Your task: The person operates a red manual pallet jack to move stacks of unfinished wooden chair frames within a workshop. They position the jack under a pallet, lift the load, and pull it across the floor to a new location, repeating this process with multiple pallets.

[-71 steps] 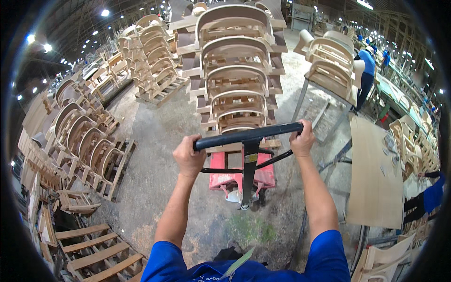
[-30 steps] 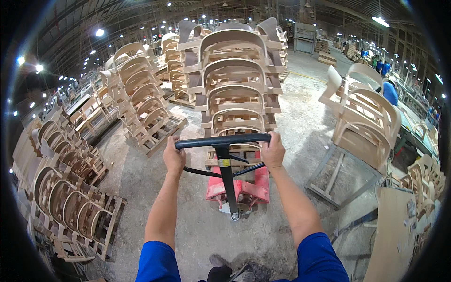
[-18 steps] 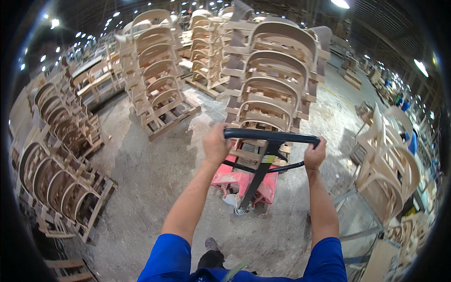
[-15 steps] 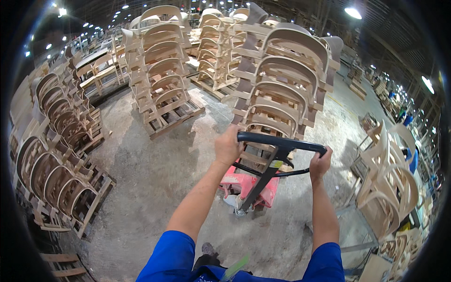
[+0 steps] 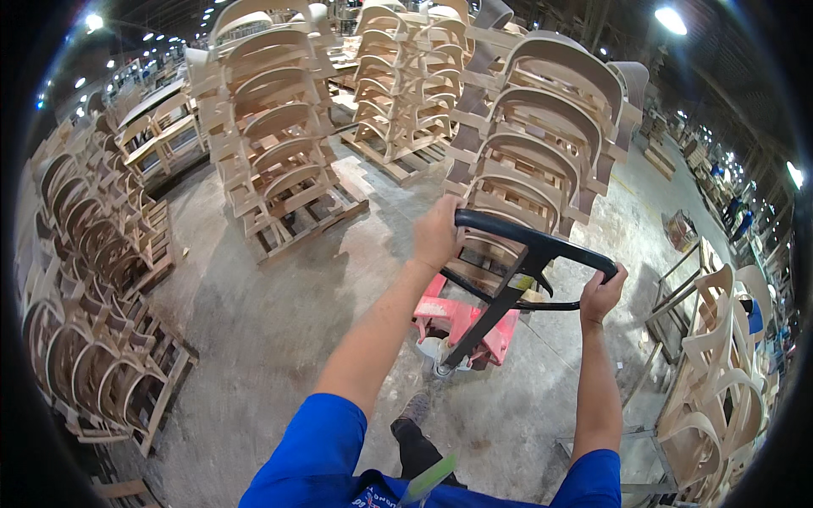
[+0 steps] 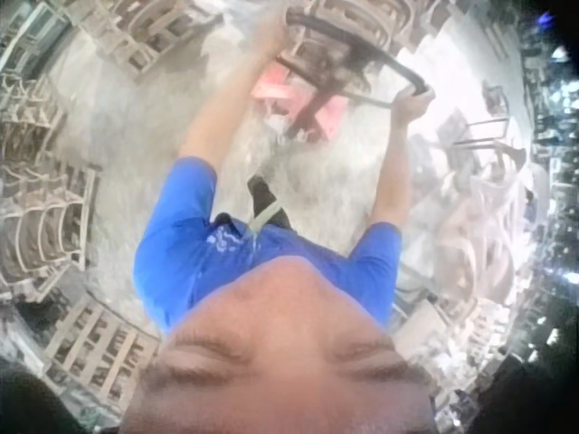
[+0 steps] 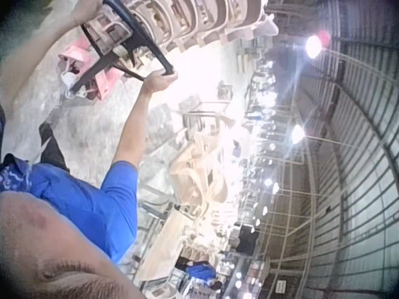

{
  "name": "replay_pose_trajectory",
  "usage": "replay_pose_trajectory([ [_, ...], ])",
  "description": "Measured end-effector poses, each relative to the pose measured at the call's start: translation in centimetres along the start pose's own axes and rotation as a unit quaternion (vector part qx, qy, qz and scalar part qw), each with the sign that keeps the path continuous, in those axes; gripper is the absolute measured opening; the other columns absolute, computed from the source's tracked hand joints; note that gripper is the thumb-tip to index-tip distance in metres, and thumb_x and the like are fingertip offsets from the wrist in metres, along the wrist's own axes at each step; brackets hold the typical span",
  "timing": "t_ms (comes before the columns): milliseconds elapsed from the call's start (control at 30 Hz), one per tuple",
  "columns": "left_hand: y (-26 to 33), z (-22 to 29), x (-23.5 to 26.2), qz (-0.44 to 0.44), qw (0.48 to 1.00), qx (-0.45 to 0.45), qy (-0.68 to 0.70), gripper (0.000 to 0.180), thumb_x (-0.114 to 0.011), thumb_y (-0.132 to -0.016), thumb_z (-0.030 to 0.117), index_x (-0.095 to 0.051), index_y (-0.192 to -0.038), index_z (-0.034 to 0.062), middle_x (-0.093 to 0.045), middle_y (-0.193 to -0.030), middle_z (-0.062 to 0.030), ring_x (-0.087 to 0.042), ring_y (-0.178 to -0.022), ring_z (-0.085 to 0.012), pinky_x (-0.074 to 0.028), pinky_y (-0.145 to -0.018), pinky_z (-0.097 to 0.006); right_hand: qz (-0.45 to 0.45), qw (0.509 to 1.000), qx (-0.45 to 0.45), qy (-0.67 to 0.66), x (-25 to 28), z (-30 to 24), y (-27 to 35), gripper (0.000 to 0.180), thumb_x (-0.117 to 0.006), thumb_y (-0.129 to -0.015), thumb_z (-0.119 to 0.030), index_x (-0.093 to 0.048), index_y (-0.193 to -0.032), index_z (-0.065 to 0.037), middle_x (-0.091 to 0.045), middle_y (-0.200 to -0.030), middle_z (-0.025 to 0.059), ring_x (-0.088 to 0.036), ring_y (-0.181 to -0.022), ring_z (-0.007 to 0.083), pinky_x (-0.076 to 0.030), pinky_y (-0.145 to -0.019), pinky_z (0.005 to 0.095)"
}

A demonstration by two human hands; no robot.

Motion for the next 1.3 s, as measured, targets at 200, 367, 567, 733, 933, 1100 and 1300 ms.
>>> replay_pose_trajectory([
  [200, -8.1, -6.8, -10.0, -0.034, 0.999, 0.017, 0.014, 0.041, -0.078, -0.077, 0.010, -0.058, -0.113, 0.0120, -0.067, -0.100, -0.0142, -0.068, -0.090, -0.0396, -0.055, -0.074, -0.049, -0.012, 0.999, 0.030, 0.031, -11.3, 4.2, -5.7, 0.036, -0.060, -0.094, -0.005, -0.052, -0.129, -0.001, -0.065, -0.112, 0.0244, -0.065, -0.105, 0.0469, -0.053, -0.088, 0.0493],
  [367, -14.6, -11.0, -17.0, -0.021, 0.999, 0.026, 0.024, 0.036, -0.072, -0.081, 0.007, -0.057, -0.112, 0.0121, -0.066, -0.099, -0.0133, -0.068, -0.091, -0.0386, -0.055, -0.076, -0.050, -0.055, 0.996, -0.008, 0.074, -21.4, 7.5, -11.5, 0.037, -0.061, -0.096, -0.010, -0.049, -0.130, -0.003, -0.064, -0.113, 0.0258, -0.066, -0.105, 0.0476, -0.053, -0.087, 0.0508],
  [567, -22.8, -17.9, -24.9, -0.036, 0.997, 0.053, 0.039, 0.034, -0.067, -0.081, 0.002, -0.056, -0.112, 0.0109, -0.065, -0.097, -0.0149, -0.068, -0.092, -0.0401, -0.054, -0.078, -0.053, -0.072, 0.992, -0.074, 0.076, -33.8, 11.5, -17.8, 0.037, -0.061, -0.096, -0.011, -0.048, -0.131, -0.006, -0.067, -0.113, 0.0281, -0.066, -0.106, 0.0482, -0.052, -0.087, 0.0525],
  [733, -28.5, -23.0, -31.7, -0.036, 0.998, 0.035, 0.048, 0.028, -0.068, -0.082, 0.002, -0.054, -0.105, 0.0093, -0.063, -0.090, -0.0147, -0.067, -0.086, -0.0394, -0.054, -0.072, -0.051, -0.076, 0.988, -0.084, 0.101, -44.5, 14.9, -23.1, 0.036, -0.060, -0.099, -0.014, -0.046, -0.133, -0.009, -0.069, -0.112, 0.0278, -0.067, -0.106, 0.0486, -0.052, -0.087, 0.0529],
  [933, -29.2, -24.0, -40.5, -0.082, 0.971, 0.022, 0.224, 0.007, -0.063, -0.092, 0.011, -0.060, -0.098, 0.0080, -0.061, -0.079, -0.0159, -0.066, -0.069, -0.0366, -0.051, -0.057, -0.049, -0.051, 0.949, -0.262, -0.170, -56.2, 26.2, -30.0, 0.037, -0.055, -0.105, -0.040, -0.050, -0.131, -0.013, -0.063, -0.133, 0.0160, -0.063, -0.121, 0.0312, -0.049, -0.102, 0.0450],
  [1100, -34.6, -29.7, -43.1, -0.048, 0.974, -0.003, 0.221, 0.037, -0.069, -0.082, 0.006, -0.057, -0.116, 0.0050, -0.055, -0.076, -0.0091, -0.062, -0.061, -0.0299, -0.048, -0.053, -0.045, -0.151, 0.873, -0.376, -0.271, -72.3, 27.9, -34.6, 0.037, -0.047, -0.109, -0.051, -0.056, -0.122, -0.017, -0.057, -0.139, 0.0083, -0.059, -0.123, 0.0252, -0.043, -0.110, 0.0355],
  [1300, -41.6, -40.7, -47.9, -0.065, 0.976, -0.034, 0.205, 0.035, -0.071, -0.078, 0.007, -0.061, -0.112, 0.0078, -0.057, -0.078, -0.0093, -0.064, -0.063, -0.0301, -0.050, -0.054, -0.043, 0.006, 0.778, -0.456, -0.432, -80.2, 26.5, -32.8, 0.049, -0.053, -0.107, -0.053, -0.053, -0.128, -0.009, -0.060, -0.121, 0.0081, -0.057, -0.117, 0.0227, -0.045, -0.106, 0.0367],
])
Point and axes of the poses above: each hand's wrist, its own y-axis away from the middle knuckle, its own x-axis out of the back of the hand, z = x × y, the point moved 8 cm from there along -y, towards the middle knuckle
